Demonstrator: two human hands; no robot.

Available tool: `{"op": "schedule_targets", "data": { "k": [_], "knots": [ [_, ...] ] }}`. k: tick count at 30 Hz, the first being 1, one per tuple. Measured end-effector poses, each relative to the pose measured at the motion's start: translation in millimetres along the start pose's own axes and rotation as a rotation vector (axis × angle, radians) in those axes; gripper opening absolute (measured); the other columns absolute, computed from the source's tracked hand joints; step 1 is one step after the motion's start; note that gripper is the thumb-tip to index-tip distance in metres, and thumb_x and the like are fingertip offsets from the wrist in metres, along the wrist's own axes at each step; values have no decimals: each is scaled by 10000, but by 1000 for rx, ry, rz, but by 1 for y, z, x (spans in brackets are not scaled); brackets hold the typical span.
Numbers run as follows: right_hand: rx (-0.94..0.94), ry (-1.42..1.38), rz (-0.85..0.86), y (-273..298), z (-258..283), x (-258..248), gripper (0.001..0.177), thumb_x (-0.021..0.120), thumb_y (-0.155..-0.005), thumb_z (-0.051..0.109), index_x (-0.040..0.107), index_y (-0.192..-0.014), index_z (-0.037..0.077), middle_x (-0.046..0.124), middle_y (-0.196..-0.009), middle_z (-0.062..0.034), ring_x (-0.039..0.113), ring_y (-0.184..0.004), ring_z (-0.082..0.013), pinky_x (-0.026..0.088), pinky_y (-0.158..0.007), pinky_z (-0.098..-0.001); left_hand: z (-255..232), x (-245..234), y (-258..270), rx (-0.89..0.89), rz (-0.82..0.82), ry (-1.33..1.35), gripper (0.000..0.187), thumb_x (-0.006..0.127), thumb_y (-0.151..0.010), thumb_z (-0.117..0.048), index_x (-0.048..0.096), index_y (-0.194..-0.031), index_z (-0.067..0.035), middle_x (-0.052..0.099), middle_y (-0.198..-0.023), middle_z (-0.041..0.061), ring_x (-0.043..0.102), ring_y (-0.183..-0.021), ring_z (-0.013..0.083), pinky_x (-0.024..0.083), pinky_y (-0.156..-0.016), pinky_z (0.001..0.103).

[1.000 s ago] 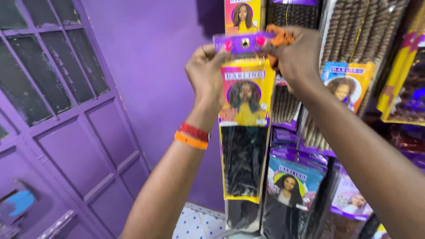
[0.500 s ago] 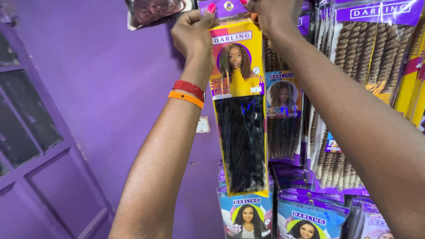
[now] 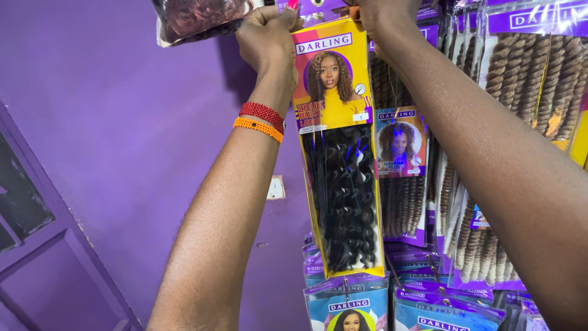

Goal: The person repeatedly picks up packaged hair extensions from a purple bin, wipes the packaging with an orange cloth, and hangs them on a wall display rack. The person handles the items one at a time, moving them between the bin and the rack multiple times.

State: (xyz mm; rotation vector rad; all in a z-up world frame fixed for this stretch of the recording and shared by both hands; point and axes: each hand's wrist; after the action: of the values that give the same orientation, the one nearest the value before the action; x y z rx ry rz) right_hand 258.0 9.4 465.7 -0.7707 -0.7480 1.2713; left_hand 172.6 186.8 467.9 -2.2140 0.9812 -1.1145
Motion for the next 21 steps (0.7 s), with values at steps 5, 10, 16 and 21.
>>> {"op": "schedule_targets", "data": {
  "k": [5,10,16,21],
  "knots": [
    [-41,61,3,0,-2,12,228,742,-830,23,647,-1033,-17,642,-971,-179,630,-851,-330,520,-729,-445,0,5,-9,54,9,19,128,763,-797,14,671,-709,27,768,-726,116,753,-642,171,631,-612,314],
    [-479,340,-132,23,-5,12,263,716,-827,9,641,-1077,-23,628,-1020,-215,619,-911,-389,517,-785,-488,23,-15,36,650,-135,-795,523,766,-850,-67,558,-1315,50,614,-1280,224,569,-1181,365,477,-1027,470],
    [-729,702,-102,95,-21,12,594,647,-853,-28,518,-1433,-26,496,-1393,-263,518,-1198,-459,481,-996,-529,71,-38,84,907,358,-1099,772,667,-925,-184,314,-1599,-55,234,-1686,102,199,-1573,376,190,-1248,653],
    [-749,758,48,129,-36,11,639,648,-881,-9,481,-1498,5,433,-1502,-271,486,-1230,-440,473,-1029,-509,76,-40,90,712,473,-1201,756,655,-926,-202,327,-1603,-132,186,-1686,80,157,-1560,351,134,-1212,669]
  ]
}}
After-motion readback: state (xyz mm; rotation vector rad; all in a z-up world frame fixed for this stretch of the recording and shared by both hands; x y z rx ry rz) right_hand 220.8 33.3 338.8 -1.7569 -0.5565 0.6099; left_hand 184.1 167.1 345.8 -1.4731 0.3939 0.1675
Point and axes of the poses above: each hand's wrist, its own y-axis away from the middle knuckle, its own x-axis out of the palm, z = x × y
